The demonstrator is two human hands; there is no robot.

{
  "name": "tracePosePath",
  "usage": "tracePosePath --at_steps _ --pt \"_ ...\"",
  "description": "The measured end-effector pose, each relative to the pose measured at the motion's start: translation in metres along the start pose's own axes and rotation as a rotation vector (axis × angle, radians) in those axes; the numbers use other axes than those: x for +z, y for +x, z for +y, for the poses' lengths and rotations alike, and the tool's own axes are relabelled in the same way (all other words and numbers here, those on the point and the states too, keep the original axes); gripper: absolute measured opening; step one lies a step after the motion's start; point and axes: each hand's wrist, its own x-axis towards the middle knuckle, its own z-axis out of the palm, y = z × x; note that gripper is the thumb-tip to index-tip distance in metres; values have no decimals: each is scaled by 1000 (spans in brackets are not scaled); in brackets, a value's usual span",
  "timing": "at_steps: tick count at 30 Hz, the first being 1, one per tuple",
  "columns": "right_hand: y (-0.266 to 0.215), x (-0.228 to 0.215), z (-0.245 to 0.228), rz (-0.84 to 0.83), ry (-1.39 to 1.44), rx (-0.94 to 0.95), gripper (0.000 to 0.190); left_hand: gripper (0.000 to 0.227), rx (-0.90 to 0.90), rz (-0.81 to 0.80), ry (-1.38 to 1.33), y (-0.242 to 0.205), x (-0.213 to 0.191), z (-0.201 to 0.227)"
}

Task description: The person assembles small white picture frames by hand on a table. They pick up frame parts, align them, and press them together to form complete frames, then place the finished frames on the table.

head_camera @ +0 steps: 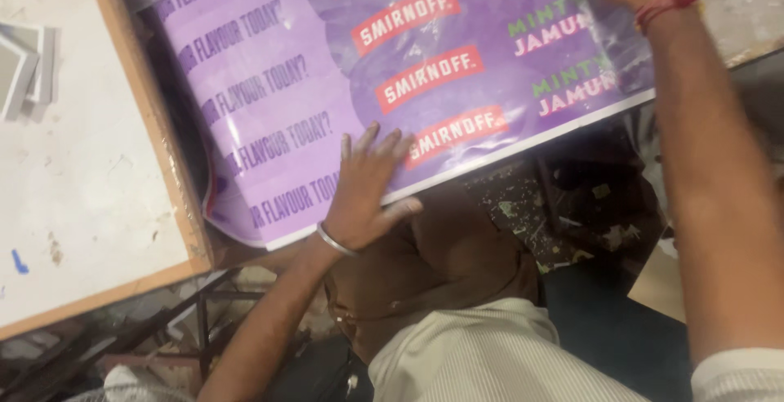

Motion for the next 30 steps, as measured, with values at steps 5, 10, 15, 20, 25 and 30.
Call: tracePosePath --at_steps 5,10,15,20,25,30 --pt "-3 0 -1 3 -168 -164 62 54 -245 224 -656 -13 -2 -13" --pt "-30 3 -52 75 -164 -174 67 45 -213 286 -732 -15 10 -22" --pt "-123 26 -152 424 -202 -626 71 54 -307 371 -833 -10 15 -9" --pt "-191 47 -209 269 76 -735 70 81 -265 461 -679 7 21 3" --pt "-227 41 -244 23 62 -813 70 83 -214 466 -367 21 12 -8" --pt "-208 41 -231 74 94 -747 59 50 -153 380 147 49 18 -23"
